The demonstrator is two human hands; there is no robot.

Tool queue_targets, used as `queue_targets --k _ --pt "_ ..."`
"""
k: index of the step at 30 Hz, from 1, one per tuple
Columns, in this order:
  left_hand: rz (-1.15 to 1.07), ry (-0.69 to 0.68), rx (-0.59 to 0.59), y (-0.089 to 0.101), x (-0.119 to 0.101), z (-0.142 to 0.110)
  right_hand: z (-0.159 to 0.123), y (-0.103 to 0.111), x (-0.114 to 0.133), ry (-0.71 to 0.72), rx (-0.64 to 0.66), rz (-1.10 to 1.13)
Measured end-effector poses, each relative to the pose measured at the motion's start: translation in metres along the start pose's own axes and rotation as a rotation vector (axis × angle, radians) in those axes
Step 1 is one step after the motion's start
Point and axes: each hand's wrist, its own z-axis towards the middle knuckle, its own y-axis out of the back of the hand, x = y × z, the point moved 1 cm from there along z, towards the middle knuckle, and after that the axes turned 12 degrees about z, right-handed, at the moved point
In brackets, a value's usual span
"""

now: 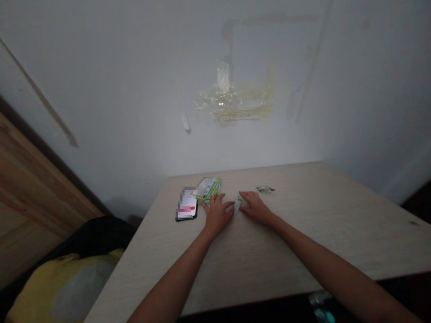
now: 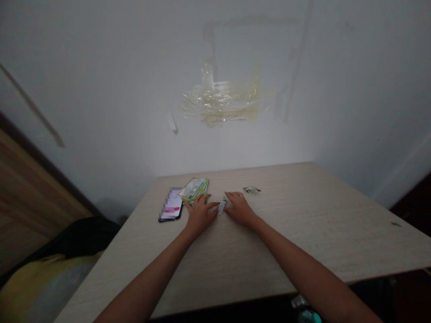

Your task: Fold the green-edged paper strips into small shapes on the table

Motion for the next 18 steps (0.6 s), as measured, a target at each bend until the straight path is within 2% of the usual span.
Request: queue_targets --k 3,9,18 --pt "-0.007 -0.005 0.003 -0.0008 0.0005 -0.0008 -0.0006 -0.0003 -0.0047 -0.01 0.027 0.052" --pt "-0.041 -0.011 0.006 0.0006 0.0016 -0.0008 0.0008 0.0054 -0.0109 -0.041 -0.041 0.148" --pt "-0.119 0.006 0.026 0.0079 0.0019 -0.0008 0.0038 0.0093 -0.0084 -0.085 -0.06 0.259"
